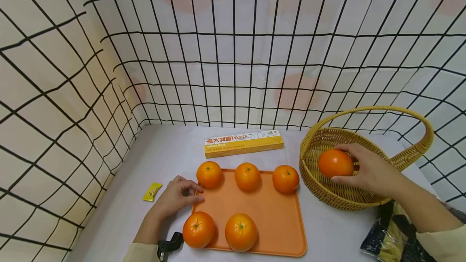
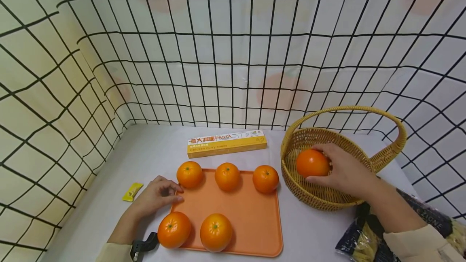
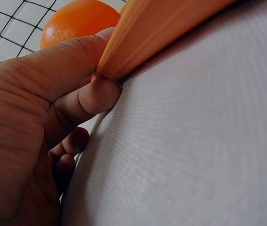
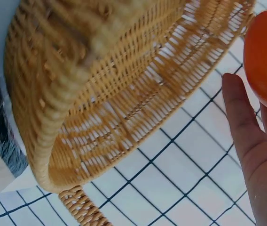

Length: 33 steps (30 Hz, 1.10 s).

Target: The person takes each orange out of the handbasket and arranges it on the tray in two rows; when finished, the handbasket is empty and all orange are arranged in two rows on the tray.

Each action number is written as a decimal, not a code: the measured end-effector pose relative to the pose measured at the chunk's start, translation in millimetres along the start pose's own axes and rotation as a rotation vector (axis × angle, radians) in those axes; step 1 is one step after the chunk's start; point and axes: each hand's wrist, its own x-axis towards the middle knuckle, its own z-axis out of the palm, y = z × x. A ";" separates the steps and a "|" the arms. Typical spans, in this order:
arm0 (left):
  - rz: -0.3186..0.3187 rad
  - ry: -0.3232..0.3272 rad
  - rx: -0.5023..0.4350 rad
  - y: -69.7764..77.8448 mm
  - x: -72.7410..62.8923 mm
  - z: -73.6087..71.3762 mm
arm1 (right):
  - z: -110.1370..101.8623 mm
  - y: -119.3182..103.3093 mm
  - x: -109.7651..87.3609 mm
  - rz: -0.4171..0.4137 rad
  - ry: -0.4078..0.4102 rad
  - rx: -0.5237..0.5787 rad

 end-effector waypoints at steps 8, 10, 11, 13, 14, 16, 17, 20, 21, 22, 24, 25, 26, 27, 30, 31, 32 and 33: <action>0.014 0.000 0.000 -1.0 0.1 -0.1 | 9.1 -21.3 -14.2 -0.025 0.054 0.067; 0.009 -0.003 -0.005 -0.9 0.3 0.3 | 12.2 -27.3 -17.5 -0.051 0.067 0.063; 0.006 -0.005 -0.009 -0.9 0.3 0.5 | 13.8 -30.1 -19.0 -0.065 0.073 0.068; 0.006 -0.006 -0.009 -1.2 0.6 0.9 | 17.1 -35.4 -21.0 -0.089 0.086 0.073; 0.008 -0.005 -0.009 -1.5 0.7 1.0 | 18.7 -38.4 -21.7 -0.103 0.094 0.077; 0.015 -0.004 -0.007 -2.1 0.8 1.1 | 21.8 -44.3 -23.1 -0.117 0.097 0.087; 0.018 -0.003 -0.006 -2.3 0.7 1.0 | 23.3 -47.3 -23.9 -0.122 0.096 0.095; 0.029 0.001 -0.005 -2.7 0.6 0.7 | 27.3 -55.8 -26.4 -0.109 0.072 0.110; 0.031 0.001 -0.004 -2.8 0.8 0.6 | 28.7 -58.2 -27.4 -0.100 0.061 0.114; 0.032 0.002 -0.004 -2.8 0.7 0.5 | 30.5 -60.2 -28.3 -0.095 0.060 0.118; 0.030 0.003 -0.003 -2.2 0.3 0.1 | 34.2 -63.5 -30.3 -0.080 0.053 0.131; 0.028 0.002 -0.003 -2.0 0.2 0.1 | 36.5 -64.6 -31.3 -0.077 0.054 0.141; 0.027 0.003 -0.002 -1.5 0.1 0.0 | 39.0 -65.5 -32.4 -0.076 0.061 0.150; 0.025 0.002 -0.001 -1.2 0.1 0.1 | 41.7 -66.3 -33.4 -0.080 0.066 0.158; 0.022 0.005 0.002 -0.1 -0.5 -0.1 | 49.3 -68.5 -36.5 -0.093 0.065 0.187; 0.020 0.005 0.002 0.0 -0.5 0.0 | 51.6 -69.2 -37.3 -0.102 0.068 0.190; 0.019 0.004 0.002 0.0 -0.5 0.0 | 54.0 -70.0 -38.1 -0.108 0.064 0.199; 0.017 0.003 0.000 -0.1 -0.5 0.2 | 56.2 -70.6 -38.8 -0.113 0.060 0.209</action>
